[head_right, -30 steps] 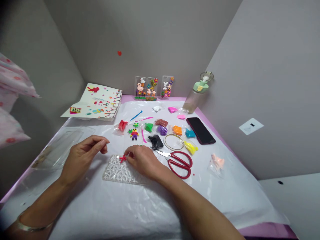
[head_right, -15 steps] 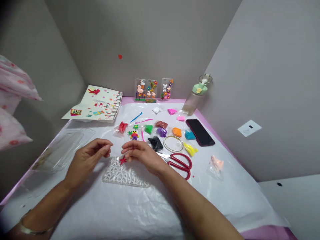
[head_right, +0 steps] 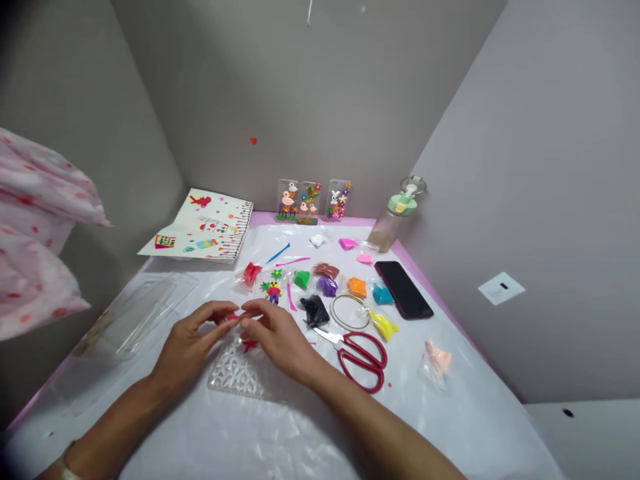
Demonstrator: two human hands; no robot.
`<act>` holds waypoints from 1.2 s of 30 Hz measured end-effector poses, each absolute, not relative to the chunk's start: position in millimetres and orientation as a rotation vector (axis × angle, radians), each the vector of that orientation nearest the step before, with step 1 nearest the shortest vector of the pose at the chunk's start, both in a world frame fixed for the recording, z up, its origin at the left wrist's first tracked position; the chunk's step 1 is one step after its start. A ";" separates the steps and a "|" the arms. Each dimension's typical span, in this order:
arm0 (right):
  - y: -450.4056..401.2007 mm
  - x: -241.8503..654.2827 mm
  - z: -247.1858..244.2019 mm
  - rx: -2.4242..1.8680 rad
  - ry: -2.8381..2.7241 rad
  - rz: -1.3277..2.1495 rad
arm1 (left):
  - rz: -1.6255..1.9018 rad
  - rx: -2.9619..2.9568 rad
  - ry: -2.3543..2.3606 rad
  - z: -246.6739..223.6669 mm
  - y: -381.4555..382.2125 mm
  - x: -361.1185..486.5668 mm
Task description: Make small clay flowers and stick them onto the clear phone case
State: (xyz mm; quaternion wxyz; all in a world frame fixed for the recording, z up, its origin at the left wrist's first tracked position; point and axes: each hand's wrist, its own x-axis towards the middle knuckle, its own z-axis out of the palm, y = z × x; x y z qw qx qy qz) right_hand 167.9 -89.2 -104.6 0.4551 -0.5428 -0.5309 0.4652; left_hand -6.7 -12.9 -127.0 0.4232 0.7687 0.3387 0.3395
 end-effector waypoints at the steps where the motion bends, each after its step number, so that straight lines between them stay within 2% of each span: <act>1: -83.7 170.3 -100.3 -1.453 -1.429 1.004 | 0.869 1.833 0.908 -126.8 -8.5 -7.8; 5: -54.8 172.3 -87.3 -1.822 -1.874 0.430 | 0.896 1.657 0.950 -125.9 2.8 -10.0; 9: -20.4 167.2 -89.6 -1.994 -2.151 0.225 | 0.890 1.649 0.970 -128.9 6.1 -11.2; 19: 9.5 176.1 -105.9 -2.051 -2.120 0.326 | 0.952 1.617 1.038 -129.4 12.3 -12.3; 27: -5.8 165.4 -91.1 -1.686 -1.744 0.847 | 1.156 2.219 0.785 -124.2 13.9 -11.6; 36: -18.4 165.1 -80.2 -1.471 -1.431 1.123 | 1.177 2.410 0.962 -126.0 14.8 -15.8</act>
